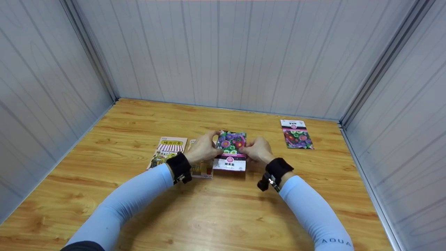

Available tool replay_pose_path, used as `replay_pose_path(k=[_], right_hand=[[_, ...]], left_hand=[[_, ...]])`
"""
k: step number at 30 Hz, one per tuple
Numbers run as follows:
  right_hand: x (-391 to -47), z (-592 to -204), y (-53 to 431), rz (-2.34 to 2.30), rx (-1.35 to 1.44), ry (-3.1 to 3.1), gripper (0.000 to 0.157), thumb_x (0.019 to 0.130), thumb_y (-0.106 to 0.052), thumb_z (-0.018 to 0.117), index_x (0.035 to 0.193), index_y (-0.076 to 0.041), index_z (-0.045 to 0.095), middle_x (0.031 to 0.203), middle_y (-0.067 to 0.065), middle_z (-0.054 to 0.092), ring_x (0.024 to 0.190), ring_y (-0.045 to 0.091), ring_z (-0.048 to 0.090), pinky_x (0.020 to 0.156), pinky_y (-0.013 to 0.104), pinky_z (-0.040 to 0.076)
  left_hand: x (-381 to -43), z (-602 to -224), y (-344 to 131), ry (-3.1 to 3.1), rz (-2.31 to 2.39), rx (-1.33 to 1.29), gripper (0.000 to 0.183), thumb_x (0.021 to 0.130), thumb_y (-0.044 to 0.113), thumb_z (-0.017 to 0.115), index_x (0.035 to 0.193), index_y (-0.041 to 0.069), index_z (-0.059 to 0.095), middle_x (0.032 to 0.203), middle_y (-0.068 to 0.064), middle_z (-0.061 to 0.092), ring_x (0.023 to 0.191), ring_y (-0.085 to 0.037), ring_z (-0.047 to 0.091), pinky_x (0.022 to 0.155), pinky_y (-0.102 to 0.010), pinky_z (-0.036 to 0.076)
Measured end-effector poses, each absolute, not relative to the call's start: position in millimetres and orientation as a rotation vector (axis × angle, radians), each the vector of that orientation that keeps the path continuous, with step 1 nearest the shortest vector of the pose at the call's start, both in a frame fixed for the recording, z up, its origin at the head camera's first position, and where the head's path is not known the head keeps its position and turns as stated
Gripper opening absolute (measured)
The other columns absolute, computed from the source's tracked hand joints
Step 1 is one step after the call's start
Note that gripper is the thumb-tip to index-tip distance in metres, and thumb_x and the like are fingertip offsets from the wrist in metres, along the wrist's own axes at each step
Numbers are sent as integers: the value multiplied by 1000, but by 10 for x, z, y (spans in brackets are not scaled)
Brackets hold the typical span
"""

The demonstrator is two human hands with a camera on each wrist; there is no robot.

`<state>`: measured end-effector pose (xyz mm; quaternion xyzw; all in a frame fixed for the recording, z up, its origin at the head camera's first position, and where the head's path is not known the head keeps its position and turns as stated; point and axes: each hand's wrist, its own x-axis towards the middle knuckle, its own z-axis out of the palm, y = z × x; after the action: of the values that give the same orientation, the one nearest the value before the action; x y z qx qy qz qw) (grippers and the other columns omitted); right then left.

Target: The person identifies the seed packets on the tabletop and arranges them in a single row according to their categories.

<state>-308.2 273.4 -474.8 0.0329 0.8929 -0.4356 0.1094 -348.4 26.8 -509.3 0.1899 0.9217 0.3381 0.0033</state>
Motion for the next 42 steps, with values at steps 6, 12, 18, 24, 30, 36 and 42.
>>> replay_pose_path(k=[6, 12, 18, 24, 30, 36, 42], right_hand=[[-3072, -4772, 2775, -1205, 76, 2644, 22, 98, -25, 87, 89, -6, 83, 61, -7, 72, 51, 5, 66, 51, 21, 52], [-3075, -4830, 2788, -1138, 75, 2627, 25, 98, -22, 88, 79, -9, 79, 64, -4, 75, 54, 9, 70, 52, 23, 54], [-3077, -4877, 2764, -1059, 85, 2641, 30, 97, -23, 89, 74, -12, 74, 60, -5, 72, 52, 8, 69, 50, 21, 50], [-3062, -4903, 2751, -999, 97, 2642, 26, 97, -23, 90, 77, -10, 79, 60, -3, 73, 52, 8, 67, 48, 21, 50], [-3072, -4880, 2756, -903, 113, 2657, 31, 95, -33, 92, 75, -14, 78, 61, -4, 73, 53, 8, 66, 48, 21, 47], [-3093, -4840, 2775, -730, 92, 2756, 39, 91, -46, 94, 74, -15, 79, 62, -3, 73, 56, 10, 65, 54, 23, 46], [-3101, -4883, 2832, -710, 104, 2758, 43, 89, -49, 95, 70, -15, 78, 60, -3, 72, 55, 10, 63, 53, 24, 47]], left_hand=[[-3433, -5130, 329, 2950, 912, 679, 27, 87, 24, 87, 109, 10, 81, 104, -6, 85, 96, -26, 79, 85, -40, 66], [-3250, -4971, 363, 2919, 861, 640, 15, 83, 17, 85, 93, 8, 78, 91, -5, 80, 85, -26, 75, 77, -41, 63], [-3297, -5097, 419, 3004, 744, 689, 12, 75, 16, 83, 74, 15, 71, 78, -2, 75, 75, -23, 70, 66, -43, 60], [-3236, -5038, 455, 2981, 615, 633, 14, 81, 18, 86, 84, 10, 75, 95, -10, 82, 88, -28, 76, 78, -45, 66], [-3674, -5592, 536, 3045, 489, 731, 25, 74, 31, 83, 71, 22, 60, 86, -2, 76, 76, -19, 70, 61, -37, 60], [-3749, -5660, 580, 3032, 438, 719, 22, 78, 27, 83, 74, 22, 62, 90, -4, 80, 81, -23, 76, 68, -41, 66], [-3661, -5643, 633, 2998, 425, 746, 30, 86, 23, 80, 74, 23, 53, 81, 1, 70, 74, -19, 69, 64, -42, 64]])
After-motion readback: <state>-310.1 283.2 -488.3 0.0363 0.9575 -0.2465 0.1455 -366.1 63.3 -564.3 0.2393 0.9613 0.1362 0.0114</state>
